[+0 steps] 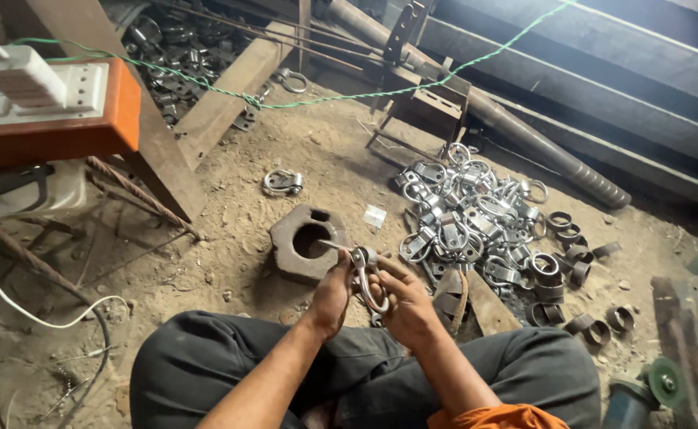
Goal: The person sits on the floor and assembles metal shackle-like parts by inserting pins and tightening them with a wrench. They repeatedly pick up parts, align them, and secure them using hand tools.
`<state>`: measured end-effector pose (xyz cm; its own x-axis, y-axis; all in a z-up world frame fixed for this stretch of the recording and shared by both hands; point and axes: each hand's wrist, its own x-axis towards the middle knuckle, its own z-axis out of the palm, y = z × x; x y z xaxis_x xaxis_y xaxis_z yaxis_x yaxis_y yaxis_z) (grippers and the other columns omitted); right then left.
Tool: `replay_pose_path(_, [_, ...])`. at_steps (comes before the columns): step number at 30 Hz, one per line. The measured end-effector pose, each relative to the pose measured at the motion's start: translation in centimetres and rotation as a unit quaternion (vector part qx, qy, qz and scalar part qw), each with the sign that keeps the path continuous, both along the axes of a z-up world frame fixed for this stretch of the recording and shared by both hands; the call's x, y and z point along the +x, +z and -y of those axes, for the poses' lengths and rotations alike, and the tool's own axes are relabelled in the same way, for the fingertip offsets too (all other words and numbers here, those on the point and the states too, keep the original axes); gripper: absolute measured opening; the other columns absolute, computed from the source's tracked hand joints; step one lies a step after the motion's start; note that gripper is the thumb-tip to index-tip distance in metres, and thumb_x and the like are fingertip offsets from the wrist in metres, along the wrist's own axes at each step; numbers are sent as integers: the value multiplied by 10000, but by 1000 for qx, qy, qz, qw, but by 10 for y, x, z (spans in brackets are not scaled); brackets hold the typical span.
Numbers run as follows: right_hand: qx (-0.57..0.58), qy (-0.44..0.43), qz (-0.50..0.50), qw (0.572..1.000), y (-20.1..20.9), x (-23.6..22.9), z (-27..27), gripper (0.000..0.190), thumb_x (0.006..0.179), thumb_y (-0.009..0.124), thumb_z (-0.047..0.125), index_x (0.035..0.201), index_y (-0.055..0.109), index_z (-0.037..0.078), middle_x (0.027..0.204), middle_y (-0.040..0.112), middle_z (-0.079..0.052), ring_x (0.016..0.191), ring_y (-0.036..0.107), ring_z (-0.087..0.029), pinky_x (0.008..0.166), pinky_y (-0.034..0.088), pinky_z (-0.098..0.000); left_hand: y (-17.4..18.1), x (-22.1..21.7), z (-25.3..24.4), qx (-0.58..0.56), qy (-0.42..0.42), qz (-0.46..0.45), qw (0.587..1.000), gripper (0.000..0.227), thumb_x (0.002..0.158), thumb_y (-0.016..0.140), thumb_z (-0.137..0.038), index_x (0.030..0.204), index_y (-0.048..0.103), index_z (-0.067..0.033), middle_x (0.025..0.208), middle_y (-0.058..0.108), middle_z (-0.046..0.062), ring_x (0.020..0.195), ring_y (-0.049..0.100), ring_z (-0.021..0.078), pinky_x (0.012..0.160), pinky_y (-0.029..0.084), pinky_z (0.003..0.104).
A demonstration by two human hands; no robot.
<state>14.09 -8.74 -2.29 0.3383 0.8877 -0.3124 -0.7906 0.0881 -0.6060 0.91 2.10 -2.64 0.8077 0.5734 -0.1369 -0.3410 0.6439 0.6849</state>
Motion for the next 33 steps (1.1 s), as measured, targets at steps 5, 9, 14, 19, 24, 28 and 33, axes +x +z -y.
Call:
replay_pose_path(5, [-113,31,66,991,21,-9,-8,332,993,572,47,1307,638,-40,1109,711,-166,906,739,-207,765,627,-299,-9,-3,1,52,34,7,998,644,1059,389,-539,1247,622,32,1038,740,57,904,688,143,799,569,285])
replay_pose_path(9, [-294,84,410,859,42,21,-12,266,990,548,91,1187,712,19,1160,731,-65,943,759,-189,764,623,-358,-23,4,-7,219,170,-159,948,531,1102,433,-533,1305,560,-59,1058,599,-14,919,557,89,772,481,262])
replay_pose_path(14, [-330,3,628,705,5,42,-8,208,933,695,157,1121,764,103,1112,753,-108,952,758,-221,847,621,-360,-14,8,-13,70,172,-318,930,442,1052,463,-477,1084,619,-65,737,506,19,634,483,113,557,421,273])
replay_pose_path(19, [-344,103,760,542,-38,21,-13,234,857,773,224,1088,782,186,1372,587,-94,1293,511,-263,1097,418,-452,-15,-1,-28,104,229,-331,910,437,1036,517,-477,1238,590,-97,1014,647,26,909,619,138,731,511,302])
replay_pose_path(24, [-283,132,862,400,-67,13,-28,288,811,736,260,1092,790,285,1474,467,-97,1387,373,-277,1165,165,-530,-8,-10,-40,307,240,-365,846,612,957,804,-290,1322,467,69,1203,620,234,1054,635,335,793,506,452])
replay_pose_path(28, [-289,156,877,350,-82,15,-38,201,845,704,239,991,807,329,1508,479,-41,1462,343,-227,1217,128,-494,26,-26,-36,302,170,-364,865,379,811,829,-219,1119,712,-31,908,786,75,776,717,154,701,565,303])
replay_pose_path(33, [-291,171,871,357,-84,18,-42,250,816,700,210,996,812,342,1492,493,-12,1455,348,-191,1229,115,-488,37,-20,-38,230,152,-206,939,430,903,755,-327,1205,682,-29,927,763,11,769,657,44,665,535,226])
